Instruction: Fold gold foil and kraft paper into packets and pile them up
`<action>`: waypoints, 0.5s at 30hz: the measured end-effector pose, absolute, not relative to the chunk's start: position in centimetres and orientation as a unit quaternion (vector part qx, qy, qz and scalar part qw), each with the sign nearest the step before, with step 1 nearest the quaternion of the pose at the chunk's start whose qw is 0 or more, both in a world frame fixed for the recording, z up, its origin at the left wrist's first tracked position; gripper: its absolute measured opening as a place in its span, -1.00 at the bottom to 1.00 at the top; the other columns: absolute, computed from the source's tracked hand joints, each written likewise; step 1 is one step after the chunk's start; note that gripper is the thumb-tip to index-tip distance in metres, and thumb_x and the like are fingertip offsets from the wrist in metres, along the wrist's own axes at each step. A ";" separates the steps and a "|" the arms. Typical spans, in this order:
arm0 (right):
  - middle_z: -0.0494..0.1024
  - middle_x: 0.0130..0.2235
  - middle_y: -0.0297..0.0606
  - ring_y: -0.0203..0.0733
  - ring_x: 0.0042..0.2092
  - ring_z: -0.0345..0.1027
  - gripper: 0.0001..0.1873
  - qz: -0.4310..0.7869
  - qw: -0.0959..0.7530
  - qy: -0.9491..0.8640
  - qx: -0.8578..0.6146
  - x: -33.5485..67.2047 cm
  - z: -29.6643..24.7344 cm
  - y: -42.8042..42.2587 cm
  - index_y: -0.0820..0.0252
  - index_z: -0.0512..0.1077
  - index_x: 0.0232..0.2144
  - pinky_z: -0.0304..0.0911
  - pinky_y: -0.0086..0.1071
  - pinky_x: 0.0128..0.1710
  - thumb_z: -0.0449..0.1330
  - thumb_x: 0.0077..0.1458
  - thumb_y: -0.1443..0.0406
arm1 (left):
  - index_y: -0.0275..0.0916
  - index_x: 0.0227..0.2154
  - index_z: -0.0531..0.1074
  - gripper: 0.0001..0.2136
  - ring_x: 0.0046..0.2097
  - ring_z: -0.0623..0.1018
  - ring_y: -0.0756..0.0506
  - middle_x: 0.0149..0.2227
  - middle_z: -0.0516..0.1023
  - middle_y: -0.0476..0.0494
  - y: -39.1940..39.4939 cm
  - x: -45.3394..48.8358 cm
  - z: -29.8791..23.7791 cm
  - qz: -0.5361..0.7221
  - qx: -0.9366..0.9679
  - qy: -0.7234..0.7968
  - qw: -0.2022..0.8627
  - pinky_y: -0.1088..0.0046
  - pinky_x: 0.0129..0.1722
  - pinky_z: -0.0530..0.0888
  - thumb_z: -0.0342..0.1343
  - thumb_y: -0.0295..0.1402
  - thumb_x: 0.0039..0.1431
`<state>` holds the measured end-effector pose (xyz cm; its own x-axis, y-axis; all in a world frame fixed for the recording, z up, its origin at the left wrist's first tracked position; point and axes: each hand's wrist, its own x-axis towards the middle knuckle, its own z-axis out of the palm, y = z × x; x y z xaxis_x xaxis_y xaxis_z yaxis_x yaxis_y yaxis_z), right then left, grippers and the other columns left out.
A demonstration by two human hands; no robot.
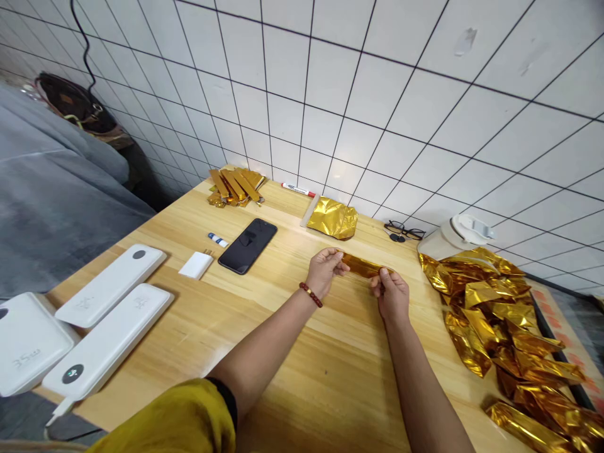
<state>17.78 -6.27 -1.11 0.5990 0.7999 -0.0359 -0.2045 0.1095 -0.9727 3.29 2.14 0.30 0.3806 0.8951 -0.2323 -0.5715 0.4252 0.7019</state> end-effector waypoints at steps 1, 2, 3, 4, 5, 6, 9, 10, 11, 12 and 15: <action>0.49 -0.61 -0.37 -0.43 -0.69 0.10 -0.67 0.360 0.695 -0.271 -0.560 17.7 -1.2 -6.3 0.21 0.40 -0.49 -0.03 -0.50 -0.68 0.32 -0.05 0.08 | -0.31 -0.41 0.36 -0.63 -0.55 0.50 0.05 -0.53 0.51 0.01 2.1 3.3 0.3 0.465 0.259 0.297 0.793 0.58 -0.55 0.36 0.39 -0.25 -0.20; 0.52 -0.58 -0.36 -0.42 -0.67 0.13 -0.69 0.359 0.695 -0.279 -0.558 17.7 -1.3 -6.3 0.21 0.43 -0.42 0.00 -0.50 -0.66 0.32 -0.03 0.09 | -0.29 -0.40 0.33 -0.64 -0.52 0.52 0.04 -0.48 0.54 -0.02 2.1 3.3 0.3 0.463 0.253 0.287 0.800 0.57 -0.51 0.40 0.37 -0.26 -0.16; 0.54 -0.54 -0.35 -0.42 -0.65 0.17 -0.70 0.357 0.694 -0.288 -0.555 17.6 -1.4 -6.3 0.21 0.45 -0.35 0.04 -0.49 -0.64 0.31 -0.01 0.10 | -0.29 -0.40 0.30 -0.66 -0.49 0.55 0.03 -0.42 0.56 -0.06 2.0 3.3 0.4 0.461 0.247 0.275 0.806 0.54 -0.47 0.43 0.35 -0.27 -0.12; 0.56 -0.50 -0.33 -0.41 -0.63 0.20 -0.70 0.355 0.693 -0.298 -0.552 17.6 -1.5 -6.3 0.20 0.46 -0.30 0.09 -0.49 -0.61 0.29 0.01 0.11 | -0.28 -0.38 0.29 -0.67 -0.45 0.56 0.01 -0.36 0.58 -0.09 2.0 3.3 0.4 0.460 0.243 0.263 0.812 0.52 -0.42 0.45 0.33 -0.27 -0.07; 0.58 -0.47 -0.32 -0.39 -0.60 0.25 -0.70 0.354 0.691 -0.309 -0.549 17.5 -1.6 -6.3 0.19 0.46 -0.26 0.14 -0.47 -0.57 0.28 0.03 0.12 | -0.27 -0.37 0.28 -0.68 -0.42 0.58 0.00 -0.33 0.58 -0.11 2.0 3.2 0.5 0.460 0.239 0.252 0.817 0.50 -0.39 0.47 0.30 -0.25 -0.03; 0.59 -0.45 -0.31 -0.37 -0.57 0.29 -0.71 0.353 0.687 -0.322 -0.547 17.4 -1.6 -6.4 0.18 0.47 -0.24 0.19 -0.45 -0.53 0.27 0.04 0.12 | -0.27 -0.34 0.27 -0.69 -0.40 0.58 0.00 -0.31 0.58 -0.12 1.9 3.2 0.6 0.459 0.238 0.243 0.821 0.49 -0.38 0.47 0.28 -0.23 0.01; 0.60 -0.40 -0.29 -0.32 -0.49 0.37 -0.71 0.351 0.665 -0.365 -0.549 17.1 -1.6 -6.5 0.15 0.48 -0.21 0.29 -0.39 -0.41 0.24 0.08 0.12 | -0.26 -0.27 0.29 -0.67 -0.43 0.55 0.02 -0.29 0.57 -0.11 1.8 3.2 0.6 0.448 0.257 0.240 0.822 0.51 -0.42 0.44 0.26 -0.19 0.03; 0.60 -0.39 -0.29 -0.31 -0.47 0.38 -0.71 0.348 0.660 -0.376 -0.550 17.1 -1.6 -6.5 0.15 0.49 -0.20 0.30 -0.37 -0.39 0.24 0.08 0.12 | -0.26 -0.25 0.29 -0.65 -0.45 0.54 0.03 -0.30 0.56 -0.10 1.8 3.2 0.6 0.443 0.266 0.243 0.821 0.51 -0.43 0.43 0.27 -0.20 0.02; 0.60 -0.38 -0.29 -0.30 -0.47 0.39 -0.71 0.345 0.657 -0.381 -0.552 17.1 -1.6 -6.5 0.14 0.49 -0.20 0.31 -0.35 -0.38 0.24 0.08 0.11 | -0.26 -0.24 0.28 -0.63 -0.46 0.54 0.04 -0.30 0.56 -0.10 1.7 3.2 0.5 0.439 0.274 0.247 0.819 0.51 -0.43 0.43 0.29 -0.21 0.00; 0.61 -0.38 -0.29 -0.29 -0.47 0.39 -0.71 0.343 0.656 -0.380 -0.554 17.1 -1.6 -6.5 0.14 0.49 -0.20 0.31 -0.34 -0.37 0.23 0.08 0.11 | -0.26 -0.22 0.28 -0.62 -0.46 0.54 0.04 -0.30 0.56 -0.09 1.7 3.3 0.4 0.437 0.281 0.249 0.817 0.51 -0.42 0.44 0.30 -0.23 -0.01; 0.61 -0.38 -0.28 -0.28 -0.48 0.39 -0.68 0.352 0.661 -0.352 -0.561 17.4 -1.9 -6.4 0.17 0.49 -0.20 0.29 -0.34 -0.40 0.24 0.07 0.10 | -0.25 -0.15 0.26 -0.58 -0.44 0.54 0.04 -0.26 0.56 -0.09 1.5 3.5 0.2 0.435 0.295 0.245 0.815 0.48 -0.37 0.46 0.30 -0.27 -0.01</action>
